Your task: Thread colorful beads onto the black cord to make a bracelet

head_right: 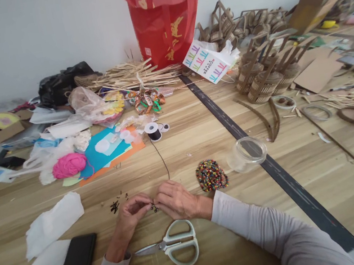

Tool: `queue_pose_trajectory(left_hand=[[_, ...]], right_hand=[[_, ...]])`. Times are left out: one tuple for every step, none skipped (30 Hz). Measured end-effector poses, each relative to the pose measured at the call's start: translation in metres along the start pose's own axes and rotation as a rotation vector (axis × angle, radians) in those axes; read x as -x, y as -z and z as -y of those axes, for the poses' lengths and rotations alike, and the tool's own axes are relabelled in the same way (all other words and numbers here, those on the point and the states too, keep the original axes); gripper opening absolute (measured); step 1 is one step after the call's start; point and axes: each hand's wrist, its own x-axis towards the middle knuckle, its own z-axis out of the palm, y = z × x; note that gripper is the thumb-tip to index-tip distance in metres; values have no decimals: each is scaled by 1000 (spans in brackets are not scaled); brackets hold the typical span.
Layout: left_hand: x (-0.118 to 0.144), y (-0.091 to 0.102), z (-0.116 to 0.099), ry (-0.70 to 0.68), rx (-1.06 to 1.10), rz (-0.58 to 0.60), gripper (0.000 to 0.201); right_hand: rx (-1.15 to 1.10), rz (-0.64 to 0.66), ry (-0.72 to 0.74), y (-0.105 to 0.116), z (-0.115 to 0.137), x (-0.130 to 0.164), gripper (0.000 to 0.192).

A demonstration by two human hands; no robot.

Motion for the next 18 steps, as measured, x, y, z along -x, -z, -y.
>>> queue_pose_trajectory(left_hand=[[0,0,1,-2,0,1,2],[0,0,1,-5,-2,3,3],[0,0,1,-9,-6,5,3],[0,0,1,-14,-9,5,3],[0,0,1,-17,-11,4,3],[0,0,1,-19,-13,3,3],[1,0,0,-18,-13,3,3],[1,0,0,-12,-12,4,3],[1,0,0,-7,-11,6,3],[1,-1,-1,0,-9,6,3],[2,-1,-1,5,-7,3,3],[2,-1,-1,9,-6,0,3],[2,-1,-1,14,-5,-2,3],[2,-1,-1,17,-4,-3,3],[2,-1,-1,22,-3,-2,4],[2,-1,-1,26,-2,1,4],[2,-1,-1,31,-2,4,3],[2,-1,-2,34,-1,4,3]], right_hand=[[2,2,0,0,0,0,14],[3,5,0,0,0,0,14],[4,5,0,1,0,0,14],[5,3,1,1,0,-1,14],[4,1,2,1,1,-1,14],[1,-2,4,1,0,-1,14],[-1,-5,5,0,0,-1,13],[-3,-8,6,0,0,0,13],[-4,-8,6,-1,0,0,13],[-5,-8,5,-1,-1,0,13],[-5,-6,4,-2,-1,1,13],[-4,-4,3,-2,-1,1,13],[-3,-2,2,-2,-2,2,13],[-3,-2,2,-3,-2,2,13],[-3,-1,3,-3,-2,2,13],[-5,-1,3,-2,-2,2,13],[-6,-2,4,-2,-2,2,13],[-7,-1,5,-2,-2,1,13]])
